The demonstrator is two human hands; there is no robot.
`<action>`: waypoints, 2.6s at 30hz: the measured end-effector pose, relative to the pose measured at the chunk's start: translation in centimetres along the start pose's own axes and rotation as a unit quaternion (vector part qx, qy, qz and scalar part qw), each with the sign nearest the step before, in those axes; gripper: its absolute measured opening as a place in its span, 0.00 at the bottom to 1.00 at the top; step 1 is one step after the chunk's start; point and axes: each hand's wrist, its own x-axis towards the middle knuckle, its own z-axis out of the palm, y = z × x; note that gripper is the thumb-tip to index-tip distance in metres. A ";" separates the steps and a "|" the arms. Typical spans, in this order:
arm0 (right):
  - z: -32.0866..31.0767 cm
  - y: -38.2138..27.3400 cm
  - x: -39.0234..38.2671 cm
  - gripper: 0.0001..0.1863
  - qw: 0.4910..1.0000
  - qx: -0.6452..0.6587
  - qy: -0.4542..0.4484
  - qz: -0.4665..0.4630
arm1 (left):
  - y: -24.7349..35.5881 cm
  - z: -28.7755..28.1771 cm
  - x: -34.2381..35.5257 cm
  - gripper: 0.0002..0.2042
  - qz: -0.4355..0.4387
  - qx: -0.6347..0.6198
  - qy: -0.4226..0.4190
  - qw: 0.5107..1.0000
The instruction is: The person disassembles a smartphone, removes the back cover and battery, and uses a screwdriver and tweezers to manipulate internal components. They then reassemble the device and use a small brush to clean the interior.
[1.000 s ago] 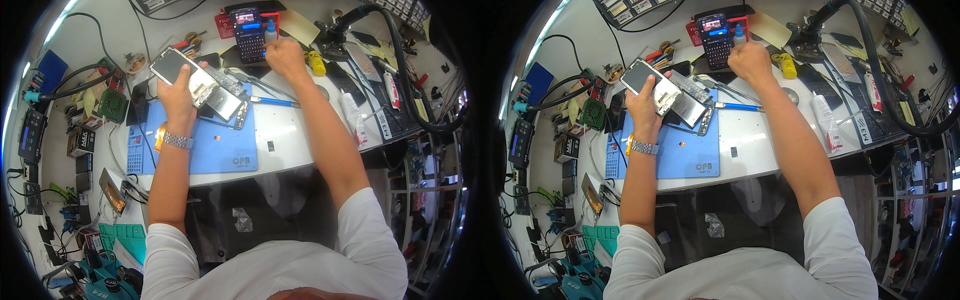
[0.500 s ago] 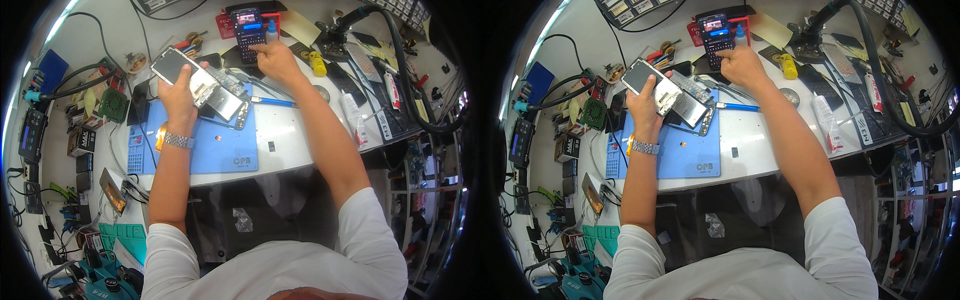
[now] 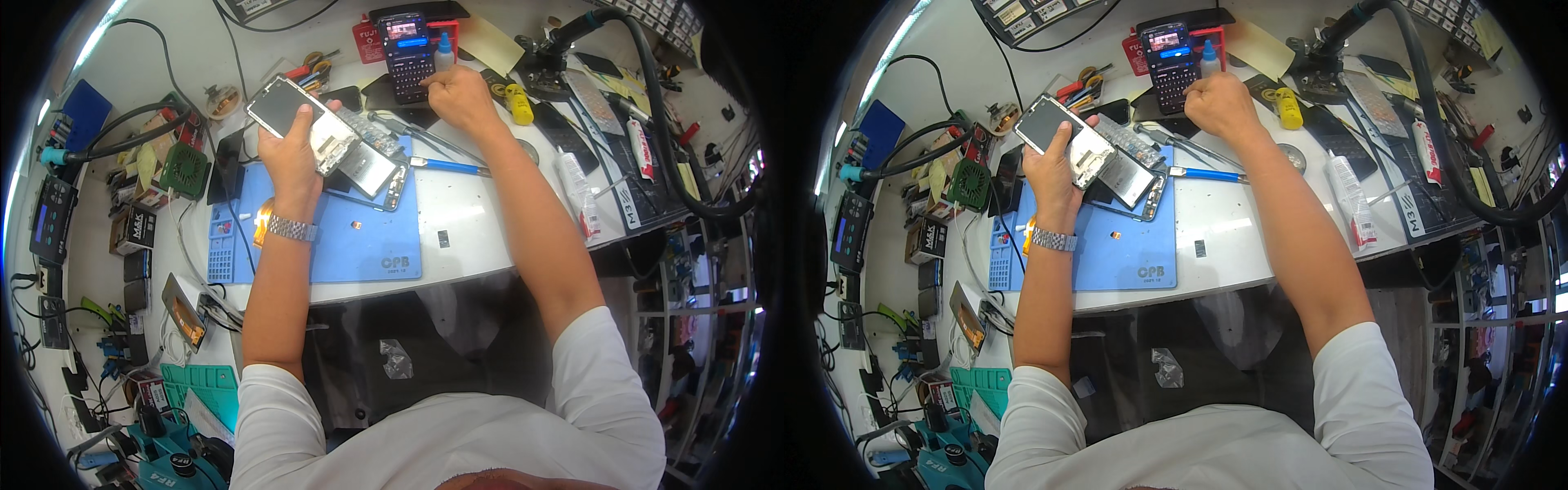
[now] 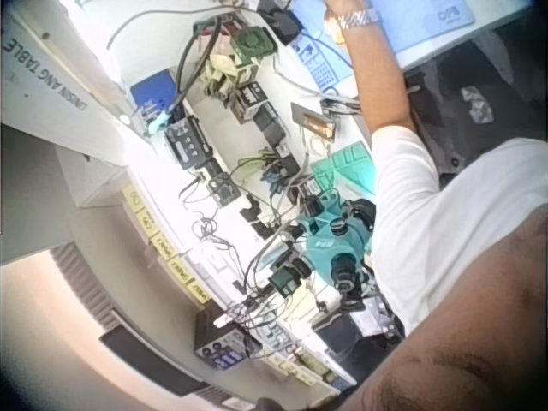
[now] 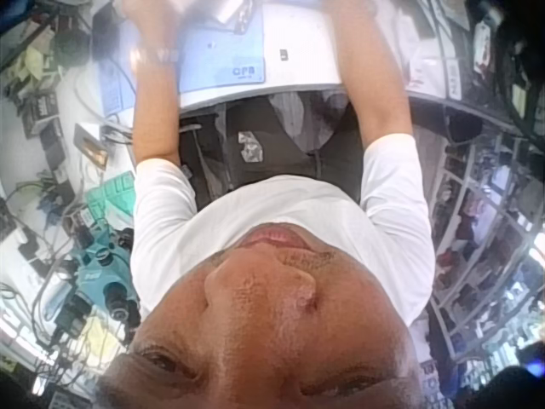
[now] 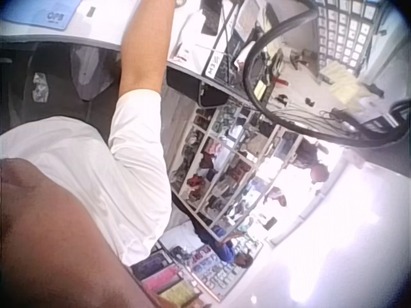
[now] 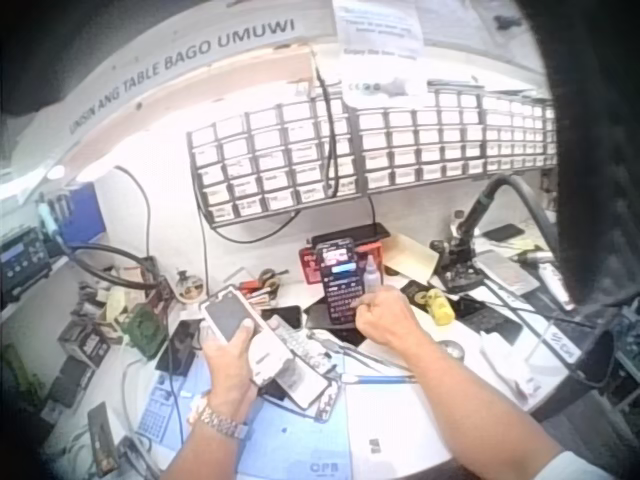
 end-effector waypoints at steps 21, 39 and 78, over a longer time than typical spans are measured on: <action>-0.1 0.2 0.3 0.20 0.999 0.011 0.046 0.013 | 0.1 0.0 -0.1 0.14 -0.005 0.015 0.017 1.000; 0.1 -0.5 -0.3 0.19 1.000 0.001 -0.028 0.013 | -0.1 -0.2 0.0 0.10 0.010 0.017 0.007 1.000; 1.4 -1.9 -0.9 0.21 0.995 0.026 -0.001 -0.092 | 0.0 -0.1 0.0 0.15 -0.002 0.006 0.003 1.000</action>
